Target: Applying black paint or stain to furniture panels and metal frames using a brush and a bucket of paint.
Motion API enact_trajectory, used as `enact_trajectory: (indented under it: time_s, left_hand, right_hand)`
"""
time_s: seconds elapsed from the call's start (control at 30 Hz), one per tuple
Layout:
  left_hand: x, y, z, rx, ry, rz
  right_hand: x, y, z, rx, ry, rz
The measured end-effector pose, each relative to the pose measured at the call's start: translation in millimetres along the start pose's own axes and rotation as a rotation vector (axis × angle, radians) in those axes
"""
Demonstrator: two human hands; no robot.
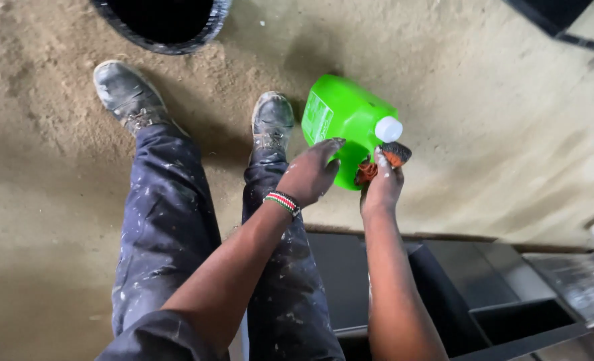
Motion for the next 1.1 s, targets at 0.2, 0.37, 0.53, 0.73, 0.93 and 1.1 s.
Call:
enact_trajectory:
  time_s: [0.2,0.37,0.53,0.73,0.93,1.1]
  left_hand:
    - [21.1,-43.3,3.8,-0.050,0.066,0.221]
    - [37.1,-29.9,-20.8,0.031,0.321,0.368]
    - [44.8,-65.5,-11.3,0.393,0.510,0.324]
    - [45.0,-20.4,-11.0,0.951,0.604,-0.087]
    - [41.2,1.0,7.3,0.884,0.593,-0.218]
    - [40.4,-4.5,16.5,0.814,0.564,-0.173]
  right_hand:
    - [-34.0,41.5,-92.1,-0.268,-0.016,0.042]
    - [-25.3,58.7,-111.2,-0.109,0.036,0.035]
    - [43.8,41.5,-54.5,0.320,0.243,-0.091]
    - [102.5,-10.5,14.1,0.855,0.563,0.392]
    - [36.1,15.1,51.4,1.039,0.830,0.052]
    - [1.6,21.4,53.8,0.936,0.445,-0.036]
Point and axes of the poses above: each hand's wrist, its own x-axis away from the middle knuckle, its own y-axis out of the back of the hand, z = x × y, the point moved 7 cm from there along -x, towards the middle knuckle, and after that the axes turned 7 degrees about -y, right-handed, at the moved point
